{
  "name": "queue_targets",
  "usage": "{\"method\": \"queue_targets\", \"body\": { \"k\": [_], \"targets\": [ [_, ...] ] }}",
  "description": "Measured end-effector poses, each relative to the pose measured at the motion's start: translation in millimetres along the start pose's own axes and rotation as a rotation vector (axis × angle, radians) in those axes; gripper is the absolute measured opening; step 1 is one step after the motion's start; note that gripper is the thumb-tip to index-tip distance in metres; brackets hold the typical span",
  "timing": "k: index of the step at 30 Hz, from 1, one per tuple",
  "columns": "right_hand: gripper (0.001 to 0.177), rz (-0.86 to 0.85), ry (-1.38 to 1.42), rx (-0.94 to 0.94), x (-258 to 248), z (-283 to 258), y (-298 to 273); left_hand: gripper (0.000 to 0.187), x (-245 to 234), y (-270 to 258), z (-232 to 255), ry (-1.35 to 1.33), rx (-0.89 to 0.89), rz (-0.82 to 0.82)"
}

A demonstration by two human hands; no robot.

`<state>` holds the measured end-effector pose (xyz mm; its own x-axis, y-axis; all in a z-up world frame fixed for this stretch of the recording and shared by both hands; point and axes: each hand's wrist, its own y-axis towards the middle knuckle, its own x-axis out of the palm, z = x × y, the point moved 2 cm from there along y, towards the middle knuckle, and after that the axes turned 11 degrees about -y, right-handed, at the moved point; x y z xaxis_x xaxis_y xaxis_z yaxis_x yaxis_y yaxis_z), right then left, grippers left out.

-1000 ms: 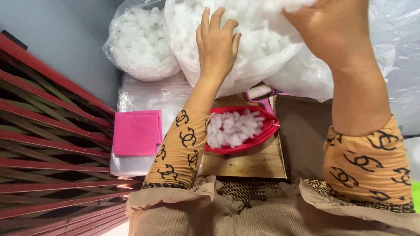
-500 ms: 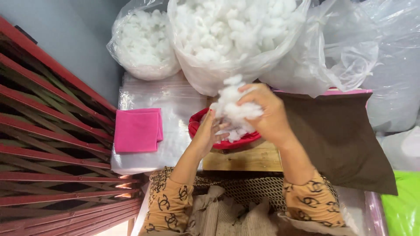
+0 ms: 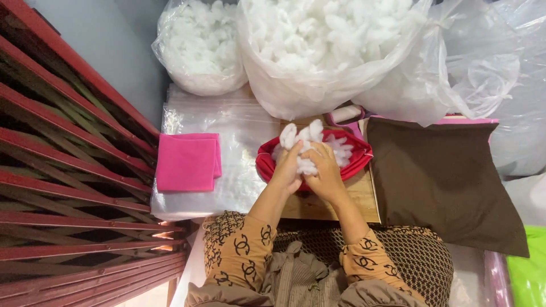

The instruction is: Stuffing a small red pillowcase with white polyester fiberfill by hand.

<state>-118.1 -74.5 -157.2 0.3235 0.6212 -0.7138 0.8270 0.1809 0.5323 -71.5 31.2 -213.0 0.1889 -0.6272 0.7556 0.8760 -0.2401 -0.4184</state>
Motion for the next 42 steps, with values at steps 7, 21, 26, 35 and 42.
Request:
{"method": "queue_targets", "body": {
  "k": [7,21,26,35,42],
  "targets": [
    [0.034,0.072,0.381,0.197,-4,27,-10,0.043,-13,32,6,0.054,0.192,0.089],
    [0.051,0.079,0.440,0.541,-24,45,14,0.042,15,-7,31,0.467,0.242,-0.041],
    [0.018,0.036,0.417,0.603,-1,65,10,0.043,22,-17,37,0.539,0.240,-0.070],
    [0.015,0.327,0.505,0.813,-46,54,9,0.039,9,-13,59,0.642,0.334,-0.002],
    [0.043,-0.074,0.293,0.549,-32,17,22,0.038,23,-27,52,1.334,0.483,-0.162]
  ]
}}
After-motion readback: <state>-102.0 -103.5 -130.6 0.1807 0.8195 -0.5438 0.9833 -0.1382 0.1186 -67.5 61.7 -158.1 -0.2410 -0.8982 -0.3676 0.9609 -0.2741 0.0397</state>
